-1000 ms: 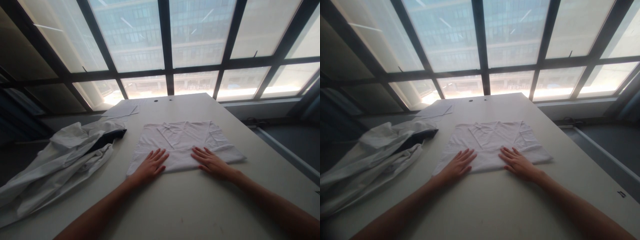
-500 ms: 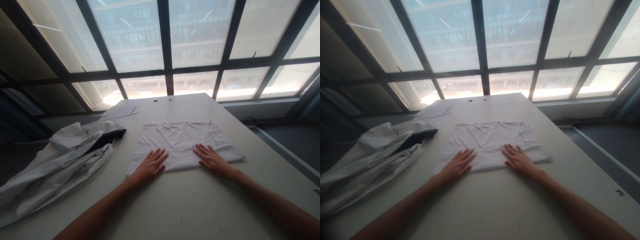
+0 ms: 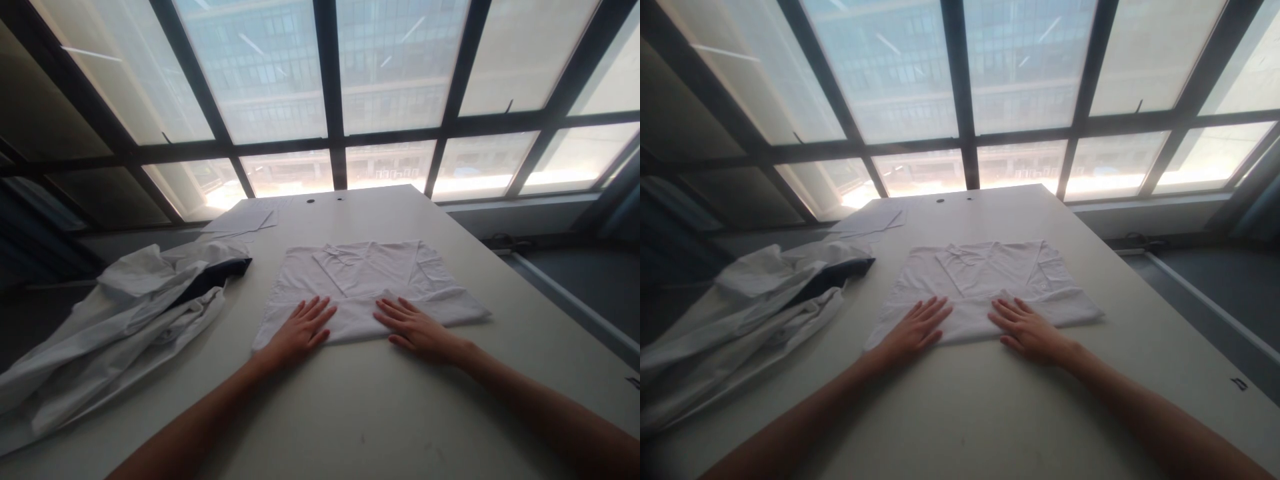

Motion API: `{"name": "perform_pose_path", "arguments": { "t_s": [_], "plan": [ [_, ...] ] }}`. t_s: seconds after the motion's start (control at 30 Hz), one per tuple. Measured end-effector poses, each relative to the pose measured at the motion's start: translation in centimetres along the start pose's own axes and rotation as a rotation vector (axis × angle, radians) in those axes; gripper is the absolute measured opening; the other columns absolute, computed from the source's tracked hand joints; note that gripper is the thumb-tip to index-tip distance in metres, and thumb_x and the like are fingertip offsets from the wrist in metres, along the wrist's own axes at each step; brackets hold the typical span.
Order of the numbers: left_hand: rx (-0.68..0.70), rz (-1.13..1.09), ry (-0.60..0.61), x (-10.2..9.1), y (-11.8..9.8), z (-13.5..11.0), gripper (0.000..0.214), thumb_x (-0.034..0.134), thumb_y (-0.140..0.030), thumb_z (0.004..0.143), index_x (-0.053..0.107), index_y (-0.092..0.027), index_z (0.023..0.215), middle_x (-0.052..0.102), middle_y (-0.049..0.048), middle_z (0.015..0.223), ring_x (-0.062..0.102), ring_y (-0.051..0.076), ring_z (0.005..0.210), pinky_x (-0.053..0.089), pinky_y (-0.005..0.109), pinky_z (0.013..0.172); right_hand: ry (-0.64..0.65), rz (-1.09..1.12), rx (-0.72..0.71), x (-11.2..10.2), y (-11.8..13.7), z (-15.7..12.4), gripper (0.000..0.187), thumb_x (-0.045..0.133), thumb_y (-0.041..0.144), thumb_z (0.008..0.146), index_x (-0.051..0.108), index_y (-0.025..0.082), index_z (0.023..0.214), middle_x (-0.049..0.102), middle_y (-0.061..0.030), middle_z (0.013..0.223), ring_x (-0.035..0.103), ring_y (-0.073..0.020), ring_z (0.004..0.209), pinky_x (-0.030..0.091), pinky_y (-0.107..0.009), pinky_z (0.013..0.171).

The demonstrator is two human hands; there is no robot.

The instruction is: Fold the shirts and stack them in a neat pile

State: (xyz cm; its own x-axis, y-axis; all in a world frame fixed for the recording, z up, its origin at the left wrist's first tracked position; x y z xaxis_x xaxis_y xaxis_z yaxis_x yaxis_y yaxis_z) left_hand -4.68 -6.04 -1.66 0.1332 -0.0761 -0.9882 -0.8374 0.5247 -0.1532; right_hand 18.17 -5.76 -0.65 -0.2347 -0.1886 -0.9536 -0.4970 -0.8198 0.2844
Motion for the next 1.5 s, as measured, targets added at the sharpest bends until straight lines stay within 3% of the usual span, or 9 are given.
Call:
{"name": "perform_pose_path", "arguments": {
  "t_s": [0.4,0.5,0.63,0.73,0.83,0.97,1.1,1.23,1.5],
  "plan": [
    [-0.002,0.015,-0.016,-0.5,-0.6,0.6,0.058,0.030,-0.056,0.105,0.031,-0.033,0.158,0.025,0.0033,0.166,0.019,0.027,0.154,0.014,0.052,0.123,-0.009,-0.012,0.048,0.1,-1.3,-0.1,0.059,0.035,0.048,0.106,0.023,0.030,0.160,0.015,-0.0050,0.167,0.007,-0.0226,0.154,0.013,-0.047,0.124],
    [0.015,0.047,-0.046,-1.4,-2.3,1.4,0.057,0.033,-0.054,0.105,0.036,-0.028,0.156,0.027,0.0059,0.165,0.019,0.028,0.153,0.016,0.053,0.123,-0.011,-0.020,0.055,0.4,-1.5,0.0,0.059,0.037,0.049,0.105,0.025,0.029,0.160,0.015,-0.0061,0.167,0.008,-0.0234,0.154,0.013,-0.048,0.124],
    [0.086,0.052,-0.111,-2.6,-6.2,3.7,0.055,0.037,-0.046,0.106,0.035,-0.023,0.156,0.027,0.0073,0.165,0.017,0.027,0.154,0.017,0.052,0.123,-0.027,-0.014,0.048,0.6,-1.5,0.1,0.061,0.041,0.046,0.105,0.023,0.028,0.160,0.016,-0.0058,0.166,0.008,-0.0234,0.154,0.012,-0.049,0.125],
    [0.149,0.019,-0.117,-2.0,-9.1,5.9,0.053,0.037,-0.032,0.105,0.035,-0.020,0.156,0.030,0.0077,0.164,0.019,0.024,0.154,0.018,0.048,0.124,-0.052,0.023,0.062,0.3,-1.7,0.1,0.059,0.037,0.041,0.106,0.021,0.027,0.161,0.021,-0.0057,0.165,0.012,-0.0218,0.154,0.012,-0.049,0.125],
    [0.178,-0.017,-0.095,-0.5,-10.3,7.5,0.054,0.036,-0.026,0.103,0.034,-0.017,0.156,0.033,0.0083,0.162,0.023,0.023,0.152,0.020,0.046,0.124,-0.087,0.098,0.082,-0.3,-2.0,0.1,0.055,0.030,0.032,0.107,0.019,0.027,0.161,0.027,-0.0057,0.164,0.019,-0.0190,0.152,0.016,-0.046,0.125],
    [0.192,-0.021,-0.089,0.8,-10.1,7.8,0.055,0.034,-0.035,0.106,0.030,-0.021,0.159,0.028,0.0066,0.164,0.021,0.024,0.153,0.018,0.047,0.124,-0.140,0.090,0.137,-0.6,-2.6,0.2,0.058,0.030,0.025,0.105,0.018,0.025,0.162,0.025,-0.0064,0.165,0.016,-0.0182,0.153,0.017,-0.046,0.124],
    [0.203,-0.027,-0.088,0.8,-9.9,7.3,0.057,0.030,-0.047,0.107,0.026,-0.027,0.160,0.025,0.0041,0.165,0.017,0.024,0.154,0.016,0.047,0.124,-0.147,-0.090,0.191,0.0,-3.1,0.2,0.061,0.036,0.038,0.105,0.018,0.024,0.162,0.014,-0.0067,0.167,0.006,-0.0226,0.155,0.012,-0.052,0.124],
    [0.209,-0.027,-0.074,0.6,-10.0,7.2,0.058,0.028,-0.053,0.107,0.030,-0.028,0.159,0.024,0.0043,0.166,0.017,0.025,0.154,0.015,0.047,0.124,-0.161,-0.228,0.326,0.2,-5.2,-0.6,0.064,0.032,0.049,0.105,0.018,0.023,0.162,0.017,-0.0090,0.167,0.008,-0.0237,0.155,0.010,-0.054,0.123],
    [0.198,-0.015,-0.060,0.7,-9.9,6.9,0.058,0.028,-0.054,0.106,0.032,-0.028,0.158,0.024,0.0036,0.166,0.016,0.024,0.154,0.015,0.047,0.124,-0.131,-0.306,0.677,-1.1,-12.7,-4.4,0.067,0.020,0.054,0.104,0.017,0.022,0.162,0.011,-0.0097,0.168,0.000,-0.0254,0.155,0.004,-0.060,0.121]
  ]
}}
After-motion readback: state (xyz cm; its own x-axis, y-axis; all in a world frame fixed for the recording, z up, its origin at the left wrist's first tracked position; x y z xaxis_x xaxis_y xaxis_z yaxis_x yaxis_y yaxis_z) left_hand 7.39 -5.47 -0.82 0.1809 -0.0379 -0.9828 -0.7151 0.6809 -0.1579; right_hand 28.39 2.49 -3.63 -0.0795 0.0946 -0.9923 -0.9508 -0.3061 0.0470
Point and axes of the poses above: each hand's wrist, its own z-axis towards the middle knuckle, its own x-axis out of the palm, y = z × x, the point moved 10 cm from there along z, towards the middle knuckle
